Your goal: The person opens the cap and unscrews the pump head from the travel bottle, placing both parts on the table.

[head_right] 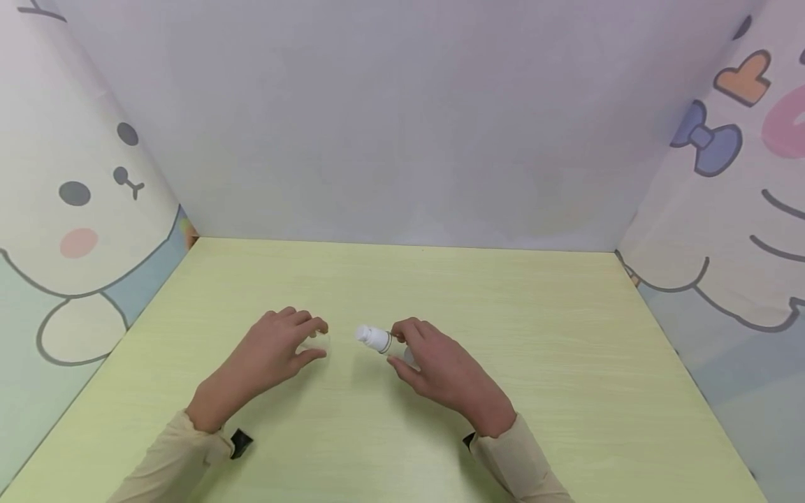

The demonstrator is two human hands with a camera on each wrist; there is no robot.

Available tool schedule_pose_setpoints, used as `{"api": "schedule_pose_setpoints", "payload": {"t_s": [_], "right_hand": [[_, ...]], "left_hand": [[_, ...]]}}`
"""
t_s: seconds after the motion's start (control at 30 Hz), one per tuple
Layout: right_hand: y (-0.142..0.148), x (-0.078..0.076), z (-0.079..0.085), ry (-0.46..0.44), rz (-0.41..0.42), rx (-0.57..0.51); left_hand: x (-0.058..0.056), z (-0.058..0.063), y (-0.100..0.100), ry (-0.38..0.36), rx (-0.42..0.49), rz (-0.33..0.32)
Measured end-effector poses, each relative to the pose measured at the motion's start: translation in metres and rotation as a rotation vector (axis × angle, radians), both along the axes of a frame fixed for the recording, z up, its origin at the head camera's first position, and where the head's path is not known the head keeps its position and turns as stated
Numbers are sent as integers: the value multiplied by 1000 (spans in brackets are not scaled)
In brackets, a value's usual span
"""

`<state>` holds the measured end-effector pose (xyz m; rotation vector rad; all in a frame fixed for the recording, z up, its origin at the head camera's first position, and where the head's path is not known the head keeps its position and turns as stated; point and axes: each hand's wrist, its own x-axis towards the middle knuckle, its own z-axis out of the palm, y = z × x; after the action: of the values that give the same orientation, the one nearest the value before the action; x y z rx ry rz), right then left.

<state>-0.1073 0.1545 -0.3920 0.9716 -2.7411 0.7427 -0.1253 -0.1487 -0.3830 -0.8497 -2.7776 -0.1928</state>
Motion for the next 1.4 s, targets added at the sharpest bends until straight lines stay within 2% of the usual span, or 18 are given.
{"api": "schedule_pose_setpoints", "payload": {"t_s": [0.3,0.5,0.77,0.97,1.13,1.4], "right_hand": [[-1,1,3,-4,6,-2],[-2,1,4,-1,17,-1],[-5,0,8,33,38,-1],[-6,3,11,21,45,-20],[-6,6,12,14,43,-34],[-3,9,11,16,19,-14]], "left_hand": [[-8,-14,-4,41,-138,73],[-11,-19,-5,21,-187,124],[-13,-26,-10,-25,-222,147],[-12,-27,-11,-19,-222,132],[-10,-27,-12,-22,-236,146],[-9,-26,-10,-89,-238,179]]}}
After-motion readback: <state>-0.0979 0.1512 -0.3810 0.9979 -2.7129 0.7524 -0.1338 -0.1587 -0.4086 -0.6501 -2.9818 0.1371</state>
